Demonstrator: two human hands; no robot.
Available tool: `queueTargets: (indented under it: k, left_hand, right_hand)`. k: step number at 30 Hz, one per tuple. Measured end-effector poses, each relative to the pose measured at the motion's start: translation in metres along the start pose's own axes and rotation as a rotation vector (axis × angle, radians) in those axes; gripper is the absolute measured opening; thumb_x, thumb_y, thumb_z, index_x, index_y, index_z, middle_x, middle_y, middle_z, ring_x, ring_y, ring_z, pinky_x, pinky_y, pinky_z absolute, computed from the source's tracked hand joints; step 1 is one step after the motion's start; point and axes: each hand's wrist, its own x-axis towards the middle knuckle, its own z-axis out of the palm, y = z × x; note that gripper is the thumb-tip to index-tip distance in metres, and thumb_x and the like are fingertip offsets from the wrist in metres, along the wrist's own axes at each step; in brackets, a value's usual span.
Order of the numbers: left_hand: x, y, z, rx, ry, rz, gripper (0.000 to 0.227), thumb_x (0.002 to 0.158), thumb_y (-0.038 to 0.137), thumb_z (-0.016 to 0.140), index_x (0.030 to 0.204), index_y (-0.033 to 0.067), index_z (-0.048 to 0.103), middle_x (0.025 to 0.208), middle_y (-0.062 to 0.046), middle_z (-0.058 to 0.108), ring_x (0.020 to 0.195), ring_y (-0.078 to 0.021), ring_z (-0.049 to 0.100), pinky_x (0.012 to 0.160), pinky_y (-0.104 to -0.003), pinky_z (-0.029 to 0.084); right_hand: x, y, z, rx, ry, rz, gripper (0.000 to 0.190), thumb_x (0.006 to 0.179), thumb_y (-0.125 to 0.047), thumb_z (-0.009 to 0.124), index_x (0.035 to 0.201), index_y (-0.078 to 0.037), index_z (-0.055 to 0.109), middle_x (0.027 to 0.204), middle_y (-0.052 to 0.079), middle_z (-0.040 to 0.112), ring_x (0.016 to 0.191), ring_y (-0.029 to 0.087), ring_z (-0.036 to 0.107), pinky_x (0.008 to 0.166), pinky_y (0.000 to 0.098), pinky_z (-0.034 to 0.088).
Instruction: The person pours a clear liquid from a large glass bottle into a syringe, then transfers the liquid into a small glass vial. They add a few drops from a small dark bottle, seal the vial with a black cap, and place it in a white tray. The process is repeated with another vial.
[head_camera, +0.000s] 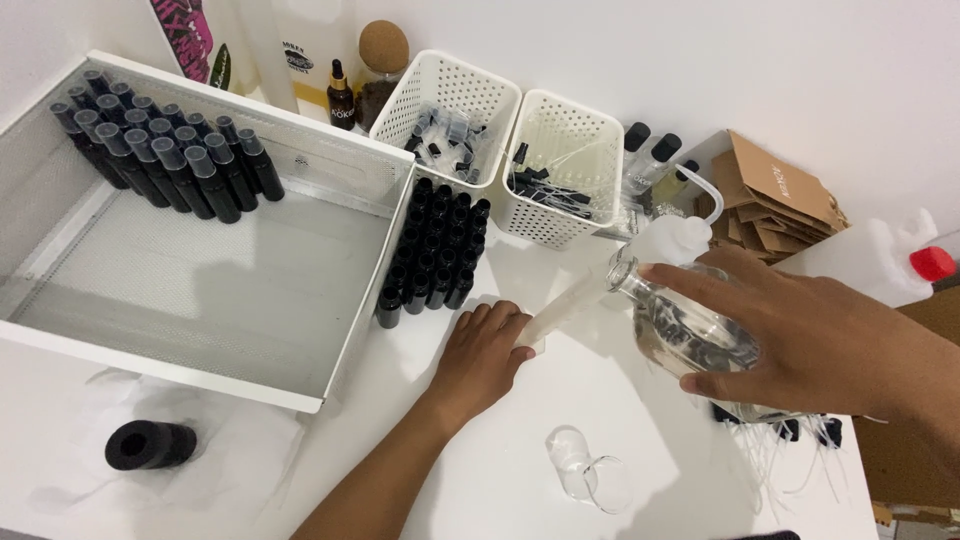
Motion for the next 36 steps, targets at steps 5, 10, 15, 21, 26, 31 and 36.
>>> queueTargets:
  k: [5,10,15,21,26,31,36]
  left_hand:
    - [0.000,-0.001,0.001,0.001,-0.009,-0.005,0.031,0.093,0.022,0.072,0.120,0.0102,0.063,0.116,-0.002,0.059,0.099,-0.0279,0.054,0.088,-0.041,0.041]
    - [0.000,-0.002,0.003,0.019,-0.004,-0.002,0.034,0.092,0.023,0.073,0.122,0.0114,0.063,0.116,-0.001,0.058,0.100,-0.0275,0.054,0.088,-0.041,0.042]
    - [0.001,0.002,-0.002,0.002,-0.059,-0.042,0.030,0.094,0.023,0.071,0.122,0.0121,0.064,0.117,-0.002,0.057,0.104,-0.0276,0.053,0.091,-0.042,0.040]
    - [0.002,0.002,-0.001,-0.026,-0.056,-0.048,0.037,0.095,0.025,0.069,0.130,0.0129,0.064,0.122,-0.002,0.059,0.107,-0.0291,0.054,0.093,-0.044,0.040]
    - [0.003,0.000,0.002,0.021,-0.047,-0.027,0.038,0.094,0.027,0.071,0.127,0.0104,0.064,0.123,-0.003,0.060,0.106,-0.0291,0.055,0.092,-0.044,0.042]
    - [0.005,0.003,-0.002,0.025,-0.095,-0.060,0.039,0.094,0.028,0.071,0.128,0.0118,0.063,0.123,-0.002,0.060,0.109,-0.0289,0.054,0.096,-0.044,0.041]
    - [0.005,0.004,-0.004,-0.001,-0.084,-0.042,0.039,0.096,0.030,0.066,0.129,0.0104,0.061,0.126,-0.003,0.059,0.102,-0.0298,0.056,0.090,-0.045,0.043]
  right_hand:
    - [0.004,0.005,0.008,0.066,0.040,-0.057,0.107,0.079,-0.075,0.068,0.161,-0.064,0.000,0.155,-0.012,0.028,0.102,0.017,0.074,0.074,0.0375,0.066]
    - [0.016,0.014,0.035,0.189,0.185,-0.141,0.109,0.075,-0.067,0.077,0.161,-0.058,0.011,0.148,-0.011,0.040,0.080,0.018,0.075,0.069,0.0390,0.063]
    - [0.034,0.014,0.071,0.432,0.314,-0.190,0.109,0.066,-0.061,0.087,0.156,-0.037,0.031,0.159,-0.004,0.038,0.120,0.024,0.066,0.085,0.0445,0.068]
    - [0.070,-0.008,0.136,0.934,0.554,-0.270,0.106,0.058,-0.036,0.099,0.147,-0.021,0.042,0.141,0.006,0.046,0.119,0.023,0.059,0.098,0.0340,0.052]
    - [0.103,-0.026,0.179,1.164,0.780,-0.389,0.107,0.056,-0.029,0.099,0.143,-0.010,0.039,0.130,0.010,0.051,0.117,0.022,0.059,0.094,0.0342,0.054]
    - [0.121,-0.037,0.202,1.402,0.762,-0.354,0.115,0.052,-0.027,0.098,0.145,-0.011,0.032,0.136,0.011,0.051,0.125,0.024,0.058,0.098,0.0364,0.056]
    - [0.137,-0.033,0.209,1.319,0.955,-0.437,0.113,0.058,-0.028,0.098,0.145,-0.008,0.028,0.137,0.012,0.049,0.124,0.024,0.057,0.102,0.0366,0.054]
